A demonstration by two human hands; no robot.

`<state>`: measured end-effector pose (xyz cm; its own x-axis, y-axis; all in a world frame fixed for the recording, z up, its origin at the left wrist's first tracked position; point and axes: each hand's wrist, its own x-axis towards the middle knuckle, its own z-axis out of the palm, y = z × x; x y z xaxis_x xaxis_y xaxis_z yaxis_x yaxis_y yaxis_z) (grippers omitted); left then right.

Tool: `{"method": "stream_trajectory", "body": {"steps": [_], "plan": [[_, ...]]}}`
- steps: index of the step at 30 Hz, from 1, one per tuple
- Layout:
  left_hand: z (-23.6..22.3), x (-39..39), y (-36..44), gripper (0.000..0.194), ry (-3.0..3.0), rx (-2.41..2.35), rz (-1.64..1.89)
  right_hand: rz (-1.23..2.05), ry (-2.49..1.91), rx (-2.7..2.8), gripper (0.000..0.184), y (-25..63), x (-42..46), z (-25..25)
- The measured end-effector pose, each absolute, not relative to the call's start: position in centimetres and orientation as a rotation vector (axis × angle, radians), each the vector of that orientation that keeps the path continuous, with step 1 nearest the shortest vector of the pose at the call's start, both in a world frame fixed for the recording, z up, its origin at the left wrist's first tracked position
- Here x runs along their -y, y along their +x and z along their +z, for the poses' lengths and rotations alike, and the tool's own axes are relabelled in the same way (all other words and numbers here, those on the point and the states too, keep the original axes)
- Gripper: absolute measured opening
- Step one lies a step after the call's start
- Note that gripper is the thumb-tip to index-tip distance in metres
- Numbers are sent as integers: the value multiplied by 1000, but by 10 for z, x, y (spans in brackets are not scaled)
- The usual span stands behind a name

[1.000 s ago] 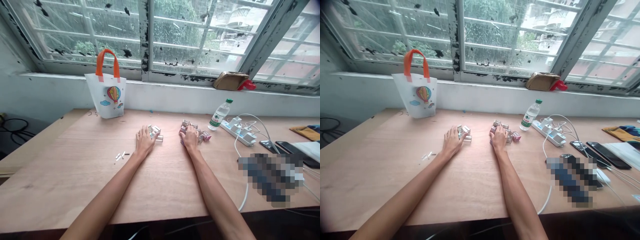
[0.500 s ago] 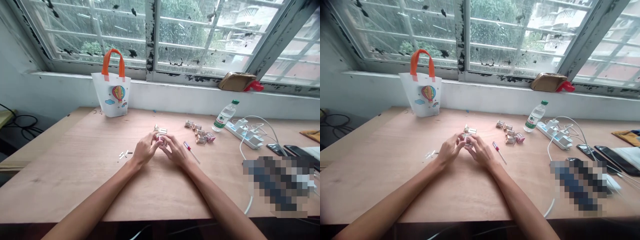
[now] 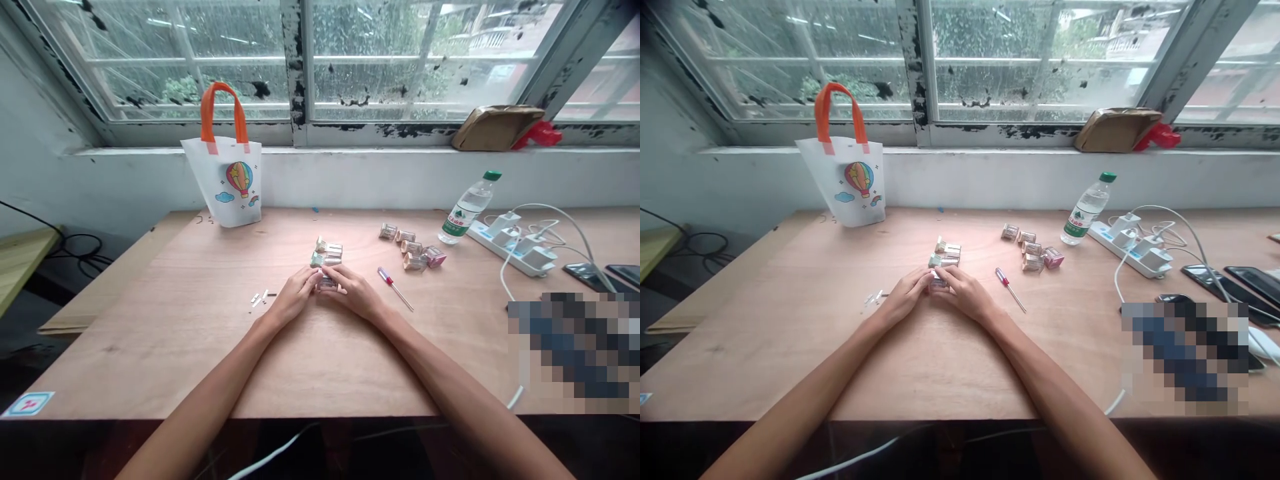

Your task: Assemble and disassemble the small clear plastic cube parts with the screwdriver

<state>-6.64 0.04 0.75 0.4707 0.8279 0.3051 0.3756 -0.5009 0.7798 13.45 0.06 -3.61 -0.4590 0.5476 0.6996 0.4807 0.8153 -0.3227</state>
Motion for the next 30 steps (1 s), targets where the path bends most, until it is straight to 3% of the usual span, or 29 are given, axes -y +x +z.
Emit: {"method": "stream_trajectory", "body": {"steps": [16,21,30], "plan": [[44,21,-162,39,2249,-1241,708,537,-699,1941,53,55,-2,-38],[31,22,-185,36,2324,-1225,684,475,-720,2002,38,50,0,-34],[14,34,-192,26,2523,-1217,918,446,-703,2116,47,49,6,-30]]}}
